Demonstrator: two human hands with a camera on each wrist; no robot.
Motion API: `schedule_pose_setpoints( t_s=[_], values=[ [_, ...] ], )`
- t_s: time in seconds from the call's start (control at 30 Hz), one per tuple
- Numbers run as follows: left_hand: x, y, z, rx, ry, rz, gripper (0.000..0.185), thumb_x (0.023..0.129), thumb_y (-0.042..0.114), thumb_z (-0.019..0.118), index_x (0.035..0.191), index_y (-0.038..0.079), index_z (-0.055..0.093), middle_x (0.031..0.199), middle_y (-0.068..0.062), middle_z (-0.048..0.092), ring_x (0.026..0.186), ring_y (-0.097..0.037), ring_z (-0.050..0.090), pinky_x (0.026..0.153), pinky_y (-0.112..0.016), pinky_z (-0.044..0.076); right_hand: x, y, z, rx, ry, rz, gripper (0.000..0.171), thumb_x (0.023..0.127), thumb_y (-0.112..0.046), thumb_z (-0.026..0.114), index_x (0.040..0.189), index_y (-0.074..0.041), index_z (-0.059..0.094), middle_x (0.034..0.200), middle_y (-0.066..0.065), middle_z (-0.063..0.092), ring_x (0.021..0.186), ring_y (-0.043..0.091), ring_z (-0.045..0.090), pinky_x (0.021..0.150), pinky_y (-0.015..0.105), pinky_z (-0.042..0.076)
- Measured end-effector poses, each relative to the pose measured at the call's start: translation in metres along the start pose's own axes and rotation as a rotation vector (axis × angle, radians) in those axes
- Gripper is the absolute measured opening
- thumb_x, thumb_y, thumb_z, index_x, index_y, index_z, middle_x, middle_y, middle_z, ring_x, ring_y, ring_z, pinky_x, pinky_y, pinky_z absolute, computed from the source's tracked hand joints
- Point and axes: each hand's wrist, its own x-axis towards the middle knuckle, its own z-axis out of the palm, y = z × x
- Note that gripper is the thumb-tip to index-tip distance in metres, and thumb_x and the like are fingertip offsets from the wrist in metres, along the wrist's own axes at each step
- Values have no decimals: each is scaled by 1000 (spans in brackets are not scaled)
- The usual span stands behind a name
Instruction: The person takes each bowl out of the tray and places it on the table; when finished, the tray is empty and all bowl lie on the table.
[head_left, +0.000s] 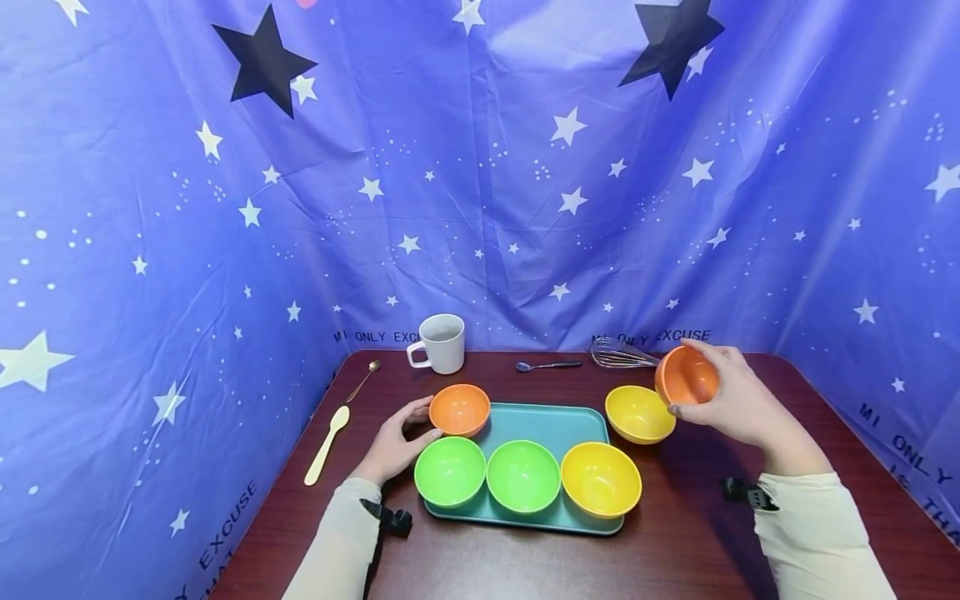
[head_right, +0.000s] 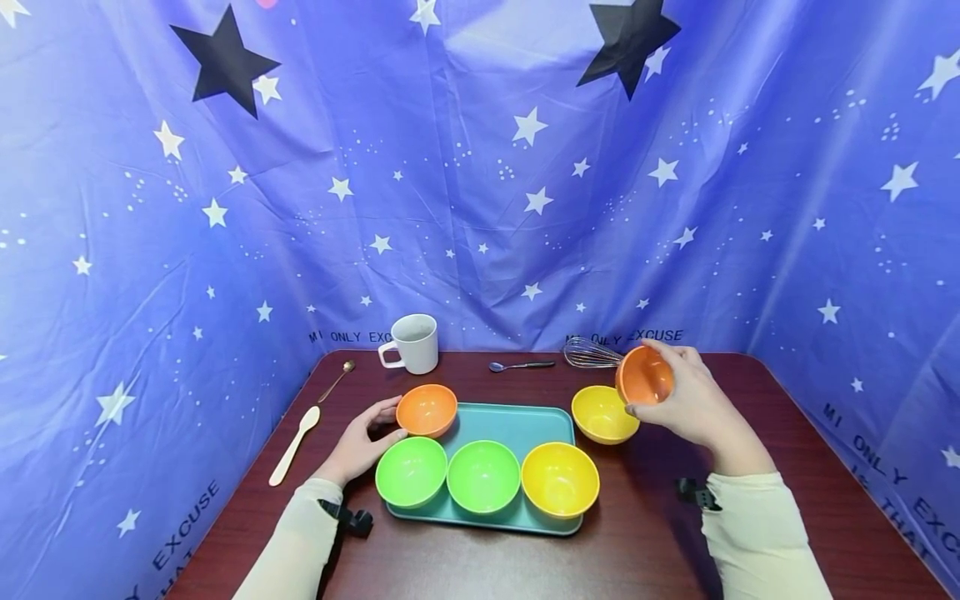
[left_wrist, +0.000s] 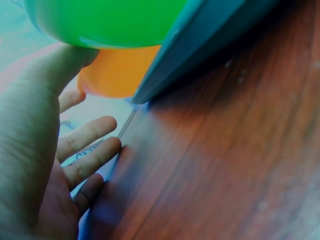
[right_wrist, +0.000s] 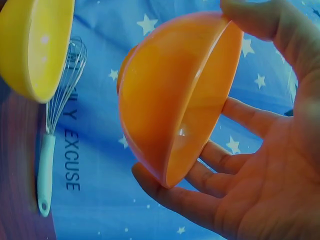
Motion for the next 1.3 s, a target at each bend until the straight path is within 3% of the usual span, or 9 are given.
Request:
schedule_pose_setpoints(
  t_s=[0.53,1.3],
  values=[
    [0,2,-1,-7,-4,-1,62,92,39,83,148,37,57,128,5,69,120,-20,61,107,-52,44,-3,39,-10,-50,-45,101,111,73,-39,96,156,3,36,133,42,37,109,57,50,84,72,47],
    [-1,2,-1,-2,-1,-2,62,92,41,82,148,35,57,126,7,69,119,-17,62,106,-50,45,-3,80,11,-92,-204,209,109,71,-39,93,152,8,37,120,41,42,98,51,54,83,62,50]
  ],
)
